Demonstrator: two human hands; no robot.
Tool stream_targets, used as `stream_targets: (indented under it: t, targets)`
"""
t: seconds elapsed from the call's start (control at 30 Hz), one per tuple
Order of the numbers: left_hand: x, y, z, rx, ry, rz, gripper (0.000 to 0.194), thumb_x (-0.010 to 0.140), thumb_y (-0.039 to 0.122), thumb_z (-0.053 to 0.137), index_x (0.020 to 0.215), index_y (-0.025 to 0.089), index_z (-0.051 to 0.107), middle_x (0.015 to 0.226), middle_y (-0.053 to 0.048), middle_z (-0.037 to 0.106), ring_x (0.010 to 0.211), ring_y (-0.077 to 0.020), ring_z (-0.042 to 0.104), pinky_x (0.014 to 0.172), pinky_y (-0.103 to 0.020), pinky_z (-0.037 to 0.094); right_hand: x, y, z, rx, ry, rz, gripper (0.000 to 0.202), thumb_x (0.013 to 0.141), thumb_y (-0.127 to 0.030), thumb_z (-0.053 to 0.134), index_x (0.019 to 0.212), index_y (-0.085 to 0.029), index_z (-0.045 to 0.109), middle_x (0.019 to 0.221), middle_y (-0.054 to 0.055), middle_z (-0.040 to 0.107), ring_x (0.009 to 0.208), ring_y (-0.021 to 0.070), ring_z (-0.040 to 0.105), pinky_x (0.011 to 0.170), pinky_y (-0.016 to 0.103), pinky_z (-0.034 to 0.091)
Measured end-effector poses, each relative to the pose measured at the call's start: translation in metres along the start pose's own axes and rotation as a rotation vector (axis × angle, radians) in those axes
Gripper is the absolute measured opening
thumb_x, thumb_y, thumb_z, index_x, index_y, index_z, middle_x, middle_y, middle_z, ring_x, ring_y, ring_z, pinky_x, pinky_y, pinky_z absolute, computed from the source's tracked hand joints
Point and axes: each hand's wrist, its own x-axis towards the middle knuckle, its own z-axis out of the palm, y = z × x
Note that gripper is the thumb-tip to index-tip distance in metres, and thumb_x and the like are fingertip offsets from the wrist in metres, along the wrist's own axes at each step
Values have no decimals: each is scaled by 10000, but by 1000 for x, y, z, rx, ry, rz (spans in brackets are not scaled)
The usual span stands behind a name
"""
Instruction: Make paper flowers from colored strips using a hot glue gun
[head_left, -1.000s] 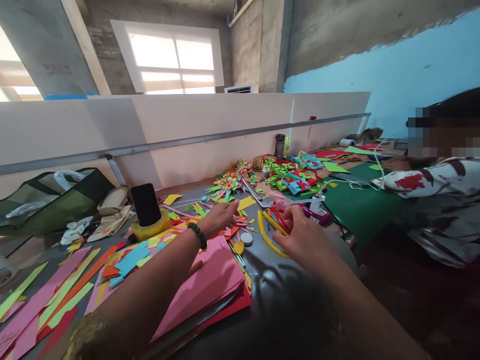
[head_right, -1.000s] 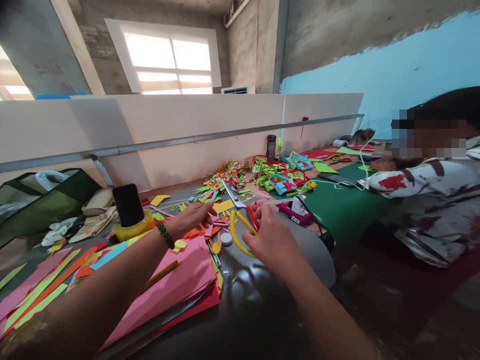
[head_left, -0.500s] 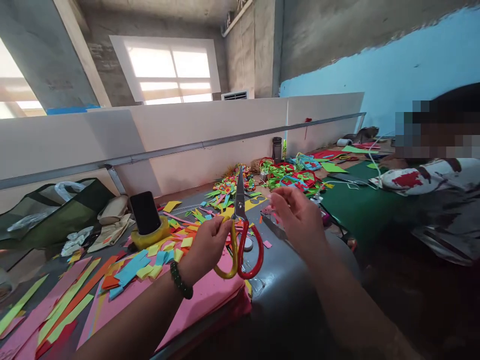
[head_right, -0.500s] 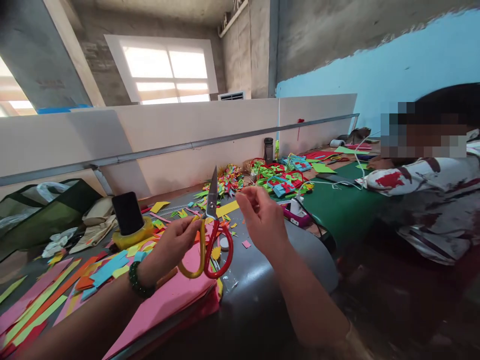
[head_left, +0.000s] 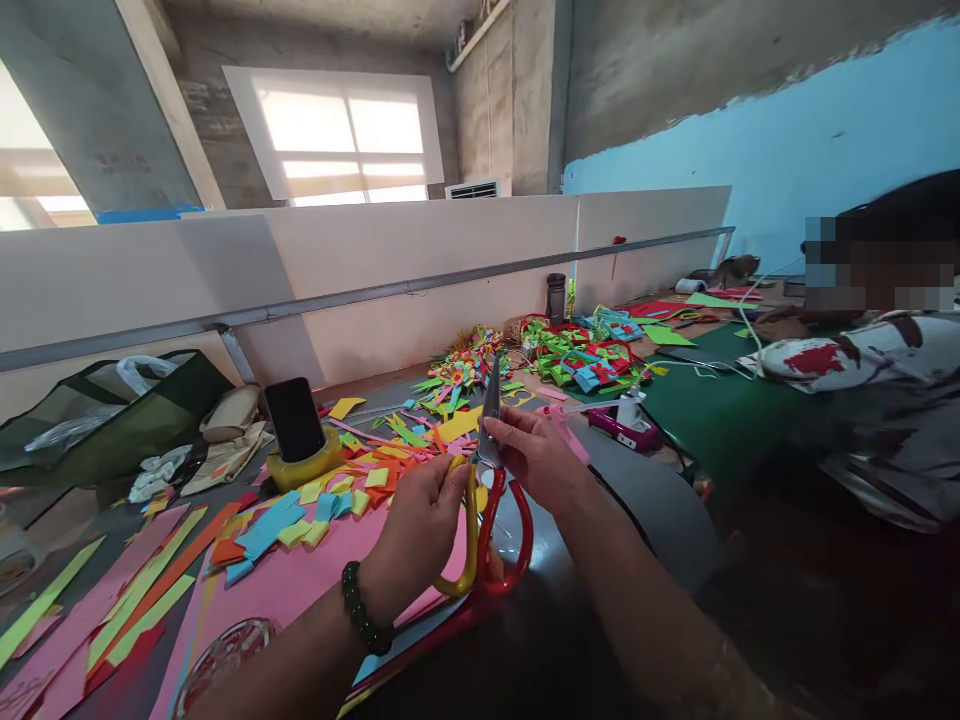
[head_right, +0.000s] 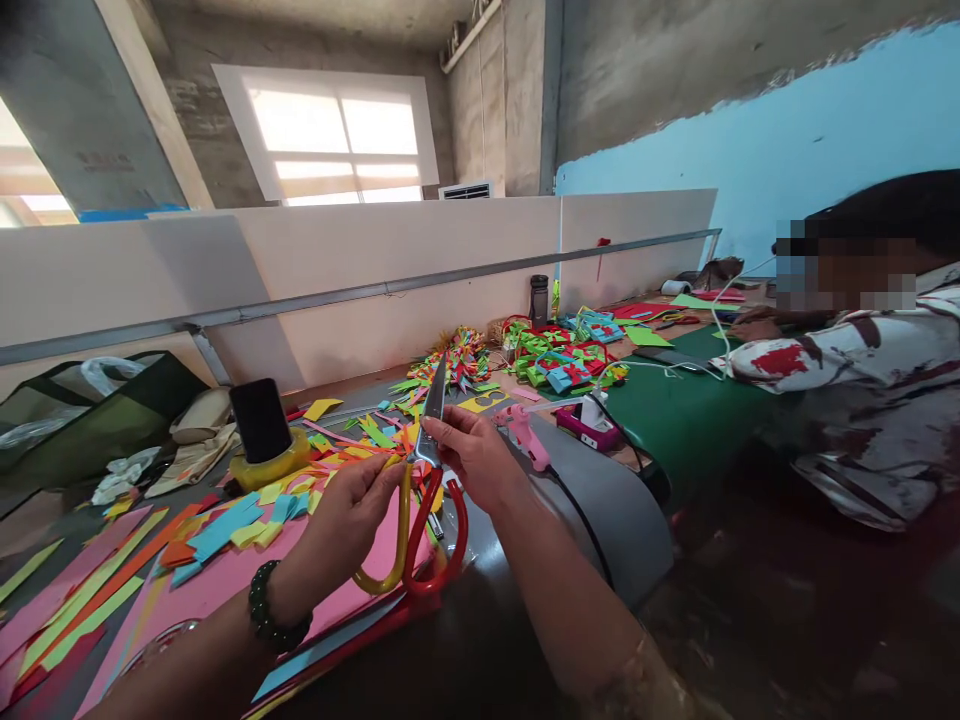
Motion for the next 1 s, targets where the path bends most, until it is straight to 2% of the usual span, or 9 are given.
stream_targets:
  t: [0.13,0.23,0.37,0.57,0.67,0.73,0.83,0.93,1.0]
  targets:
    - [3,4,-8,68,77,2,286,875,339,408,621,207,399,579,39,411,534,-124,345,511,-256,261,-17,-6,0,-281,-120,-11,325,663,-443,732,724,-150,605,647,-19,539,564,88,466,518,215,376]
    - [2,6,-10,119,57,31,293,883,333,403,619,206,406,584,36,428,542,-128,361,520,-256,269,-23,-13,-4,-556,-181,-65,359,776,-474,629,633,-151,570,561,-33,473,533,88,447,486,212,344]
    - [-4,7,-10,127,22,27,305,891,350,388,623,207,411,593,33,439,551,-133,365,523,-260,267,-18,-16,-8,-567,-293,-43,397,758,-514,635,616,-152,560,564,-13,527,531,102,491,478,216,362]
    - [-11,11,-16,79,-15,-10,312,882,365,377,608,216,370,585,37,395,544,-136,336,522,-268,259,-7,-3,-7,-689,-123,-262,545,818,-567,525,458,-165,447,441,-36,389,420,68,351,409,211,256]
    - [-14,8,-18,82,-12,-40,320,870,373,388,591,218,358,567,39,381,532,-137,327,516,-270,249,-11,-9,-8,-711,64,-385,487,860,-533,479,547,-168,556,516,-3,504,483,101,446,467,227,337]
    - [-18,5,-18,114,-27,-62,330,861,380,402,576,218,360,550,37,384,520,-139,327,511,-273,239,-16,-20,-8,-797,144,-504,387,889,-465,465,730,-176,666,661,29,610,590,127,527,569,243,399]
    - [-25,2,-17,161,-59,-52,321,859,380,410,583,219,386,557,26,420,525,-147,343,520,-276,241,-21,-42,-8,-1070,-69,-479,266,804,-403,618,990,-237,710,762,17,672,646,135,563,615,240,401]
    - [-28,3,-15,230,-81,-15,304,854,361,417,585,221,392,564,13,446,531,-156,340,527,-285,220,-19,-50,-8,-1188,-301,-264,221,755,-399,677,908,-254,742,697,-9,690,609,129,582,573,224,379]
    - [-26,4,-15,265,-97,-1,311,855,351,410,574,220,380,550,12,437,522,-155,326,525,-290,204,-17,-41,-5,-1142,-291,-257,220,816,-402,608,833,-229,744,712,0,706,638,135,607,605,229,393]
